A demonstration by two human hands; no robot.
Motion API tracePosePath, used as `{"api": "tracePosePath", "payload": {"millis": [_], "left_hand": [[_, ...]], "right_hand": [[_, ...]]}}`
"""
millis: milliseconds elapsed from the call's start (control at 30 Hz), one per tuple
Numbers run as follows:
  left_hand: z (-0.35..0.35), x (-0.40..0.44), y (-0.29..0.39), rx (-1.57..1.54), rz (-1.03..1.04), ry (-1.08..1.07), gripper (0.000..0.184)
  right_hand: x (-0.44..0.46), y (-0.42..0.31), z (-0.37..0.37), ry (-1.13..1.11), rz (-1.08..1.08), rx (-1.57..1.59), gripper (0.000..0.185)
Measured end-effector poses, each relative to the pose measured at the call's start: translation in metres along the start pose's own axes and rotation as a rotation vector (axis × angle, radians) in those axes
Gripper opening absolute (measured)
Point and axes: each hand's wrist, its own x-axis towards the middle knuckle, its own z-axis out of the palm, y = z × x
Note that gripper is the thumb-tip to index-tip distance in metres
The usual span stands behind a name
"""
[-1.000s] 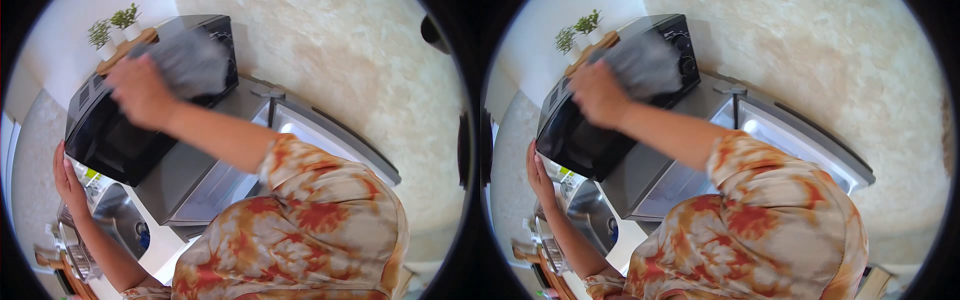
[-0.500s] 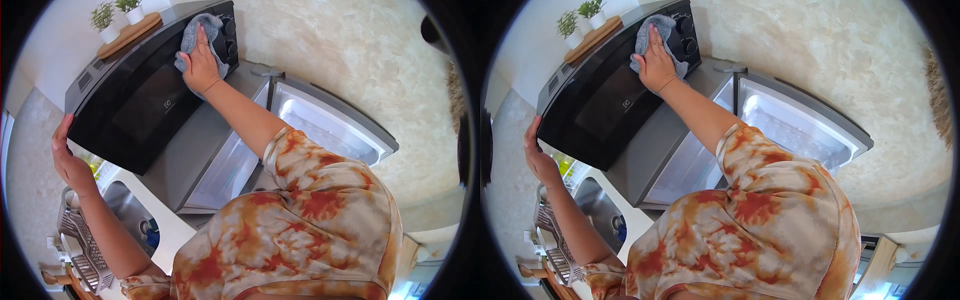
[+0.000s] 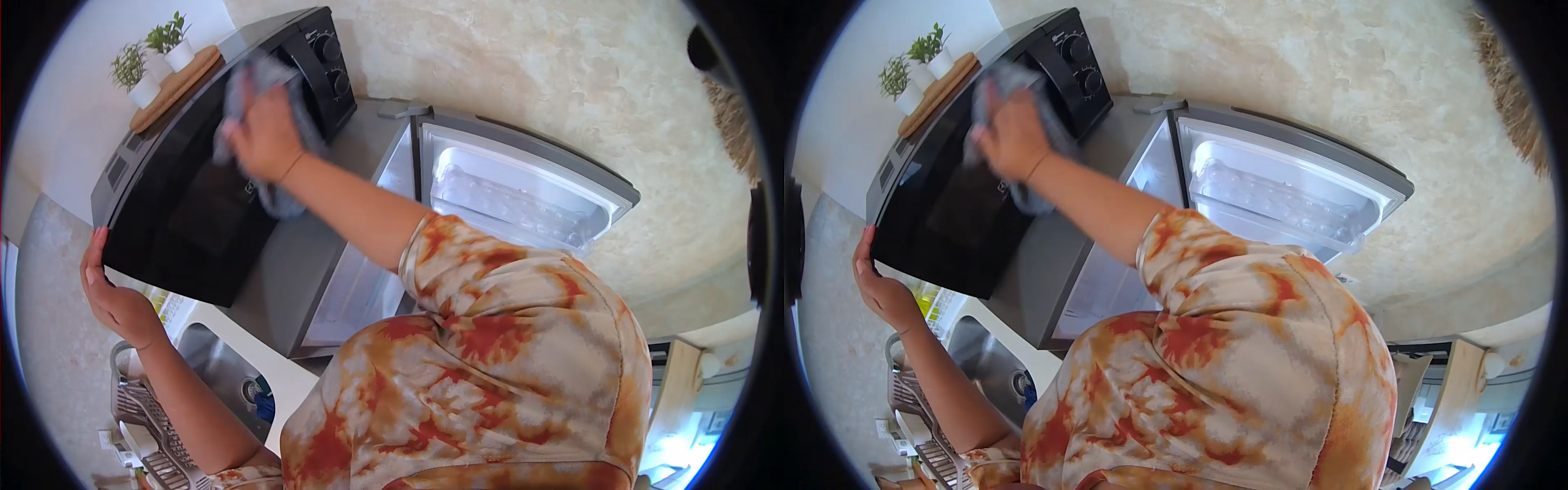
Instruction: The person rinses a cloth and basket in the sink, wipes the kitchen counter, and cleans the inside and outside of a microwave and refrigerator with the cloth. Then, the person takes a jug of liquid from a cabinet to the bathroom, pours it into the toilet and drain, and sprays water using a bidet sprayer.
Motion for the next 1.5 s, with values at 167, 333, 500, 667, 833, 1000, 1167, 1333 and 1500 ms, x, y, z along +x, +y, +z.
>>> {"api": "tracePosePath", "payload": {"millis": [167,333,500,667,833,1000,1167,1333,1500], "left_hand": [[0.001,0.001,-0.004,0.020,0.046,0.005,0.048],[0.004,-0.001,0.001,0.006,0.058,0.023,0.048],[0.002,-0.001,0.000,0.137,0.120,0.042,0.050],[0.000,0.000,-0.004,0.103,0.142,0.041,0.049],[-0.001,0.000,0.005,0.045,0.137,0.022,0.048],[0.000,0.000,0.013,0.082,0.115,0.043,0.046],[0.000,0.000,0.008,0.140,0.149,0.028,0.047],[-0.002,-0.001,-0.010,0.092,0.118,-0.034,0.047],[-0.008,-0.004,-0.016,0.254,0.114,-0.078,0.055]], "right_hand": [[-0.030,0.036,0.002,0.115,0.028,-0.116,0.070],[-0.062,0.004,-0.002,-0.035,0.697,0.132,0.063],[-0.109,-0.046,0.048,-0.069,0.950,0.114,0.071],[-0.138,-0.152,0.008,-0.451,0.797,0.370,0.083],[-0.128,-0.090,0.006,-0.474,0.635,0.413,0.088],[-0.083,0.015,-0.022,-0.144,0.933,0.658,0.089],[-0.103,-0.077,-0.018,-0.220,1.243,0.686,0.098],[-0.107,-0.124,-0.038,-0.941,0.756,0.232,0.090],[-0.111,-0.060,-0.103,-1.180,0.219,-0.048,0.073]]}}
